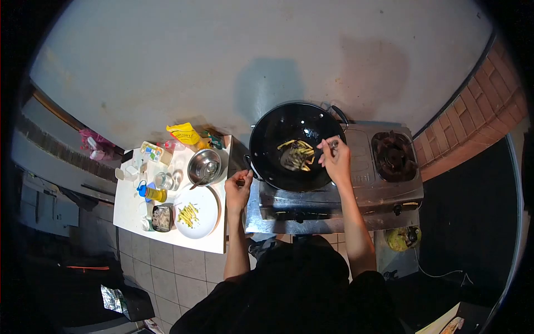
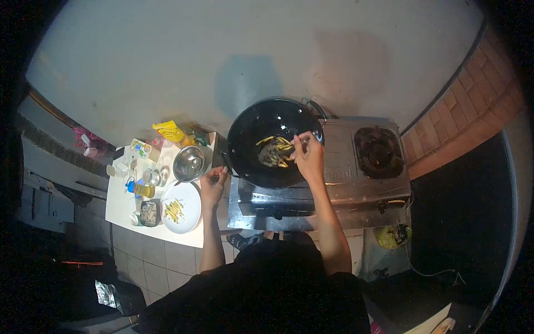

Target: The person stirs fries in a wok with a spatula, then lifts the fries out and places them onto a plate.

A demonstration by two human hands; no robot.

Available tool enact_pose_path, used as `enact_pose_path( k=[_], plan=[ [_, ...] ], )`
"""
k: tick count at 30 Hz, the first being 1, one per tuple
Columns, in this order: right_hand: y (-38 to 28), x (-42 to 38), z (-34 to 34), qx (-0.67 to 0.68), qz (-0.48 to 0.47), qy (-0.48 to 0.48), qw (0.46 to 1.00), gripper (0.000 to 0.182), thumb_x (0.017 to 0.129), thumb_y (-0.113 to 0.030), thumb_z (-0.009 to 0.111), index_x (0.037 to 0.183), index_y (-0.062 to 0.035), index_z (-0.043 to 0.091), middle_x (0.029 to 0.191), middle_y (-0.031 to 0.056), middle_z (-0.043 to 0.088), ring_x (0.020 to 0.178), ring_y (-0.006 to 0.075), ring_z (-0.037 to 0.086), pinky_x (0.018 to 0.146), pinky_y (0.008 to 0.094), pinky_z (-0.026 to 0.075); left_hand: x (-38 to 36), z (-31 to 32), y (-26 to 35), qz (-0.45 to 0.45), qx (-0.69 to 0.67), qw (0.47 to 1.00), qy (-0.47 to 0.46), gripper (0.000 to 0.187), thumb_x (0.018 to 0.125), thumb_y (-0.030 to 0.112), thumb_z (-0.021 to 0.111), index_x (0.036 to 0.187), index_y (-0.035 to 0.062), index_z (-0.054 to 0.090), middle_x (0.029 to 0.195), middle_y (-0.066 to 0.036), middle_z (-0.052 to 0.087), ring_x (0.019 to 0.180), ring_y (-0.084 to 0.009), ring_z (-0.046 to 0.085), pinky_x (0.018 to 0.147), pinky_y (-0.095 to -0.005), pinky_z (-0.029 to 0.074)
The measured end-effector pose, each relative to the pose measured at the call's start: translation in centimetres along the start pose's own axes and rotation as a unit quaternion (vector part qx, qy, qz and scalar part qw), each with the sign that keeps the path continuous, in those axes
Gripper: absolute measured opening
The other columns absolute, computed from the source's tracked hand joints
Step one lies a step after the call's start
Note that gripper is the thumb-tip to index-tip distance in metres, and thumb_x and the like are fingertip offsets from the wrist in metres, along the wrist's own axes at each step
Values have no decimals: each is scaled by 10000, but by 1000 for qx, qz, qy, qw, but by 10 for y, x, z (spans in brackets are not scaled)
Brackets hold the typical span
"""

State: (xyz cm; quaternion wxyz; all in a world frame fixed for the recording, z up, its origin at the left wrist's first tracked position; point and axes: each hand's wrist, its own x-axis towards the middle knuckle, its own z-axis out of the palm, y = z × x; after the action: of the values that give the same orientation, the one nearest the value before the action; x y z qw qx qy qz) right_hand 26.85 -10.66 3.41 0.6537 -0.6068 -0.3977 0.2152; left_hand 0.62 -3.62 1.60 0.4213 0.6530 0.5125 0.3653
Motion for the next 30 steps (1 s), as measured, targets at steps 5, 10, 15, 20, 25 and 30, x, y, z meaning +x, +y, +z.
enact_pose_path(
  k=[5, 10, 15, 20, 25, 30],
  plan=[
    [-20, -17, -25, 20, 18, -1, 1000, 110, 909, -83, 526, 884, 21, 500, 816, 102, 632, 497, 81, 530, 414, 208, 405, -2, 0, -2, -10, 2, 1000, 2, 277, 851, 195, 642, 938, -68, 646, 752, -61, 616, 732, -108, 533, 745, -257, 431],
    [-40, -17, -55, -9, 0, 16, 1000, 121, 903, -92, 541, 869, 21, 512, 796, 83, 640, 493, 70, 528, 414, 206, 402, -1, 1, -3, -17, -6, 1000, 4, 270, 852, 188, 640, 944, -66, 646, 776, -66, 620, 767, -114, 533, 748, -261, 430],
    [-27, -8, -46, -59, 2, 27, 998, 109, 886, -74, 556, 849, 24, 527, 746, 66, 632, 498, 69, 539, 438, 218, 402, -9, 3, 0, -8, -13, 1000, 22, 300, 869, 223, 618, 958, -62, 641, 803, -75, 620, 775, -121, 529, 742, -254, 425],
    [-41, 8, -34, -112, -67, -40, 991, 80, 868, -64, 565, 842, 7, 540, 630, 70, 565, 486, 101, 548, 446, 238, 389, -31, 6, -6, -26, -21, 997, 66, 358, 894, 283, 577, 988, -59, 626, 835, -82, 623, 791, -130, 536, 750, -259, 426],
    [-71, 27, -37, -232, -128, -88, 960, 98, 844, -53, 580, 854, 23, 519, 667, 138, 536, 540, 210, 551, 521, 312, 404, -67, 20, -28, -5, -27, 992, 125, 227, 885, 205, 594, 933, -15, 625, 720, -32, 592, 624, -71, 503, 545, -222, 401],
    [-49, 30, -19, -213, -140, -150, 955, 91, 856, -51, 560, 859, 21, 505, 729, 157, 543, 561, 233, 533, 559, 322, 413, -98, 43, -50, 1, -56, 998, 9, 212, 873, 177, 607, 962, -16, 593, 742, -32, 571, 636, -70, 506, 566, -222, 412]
  ],
)
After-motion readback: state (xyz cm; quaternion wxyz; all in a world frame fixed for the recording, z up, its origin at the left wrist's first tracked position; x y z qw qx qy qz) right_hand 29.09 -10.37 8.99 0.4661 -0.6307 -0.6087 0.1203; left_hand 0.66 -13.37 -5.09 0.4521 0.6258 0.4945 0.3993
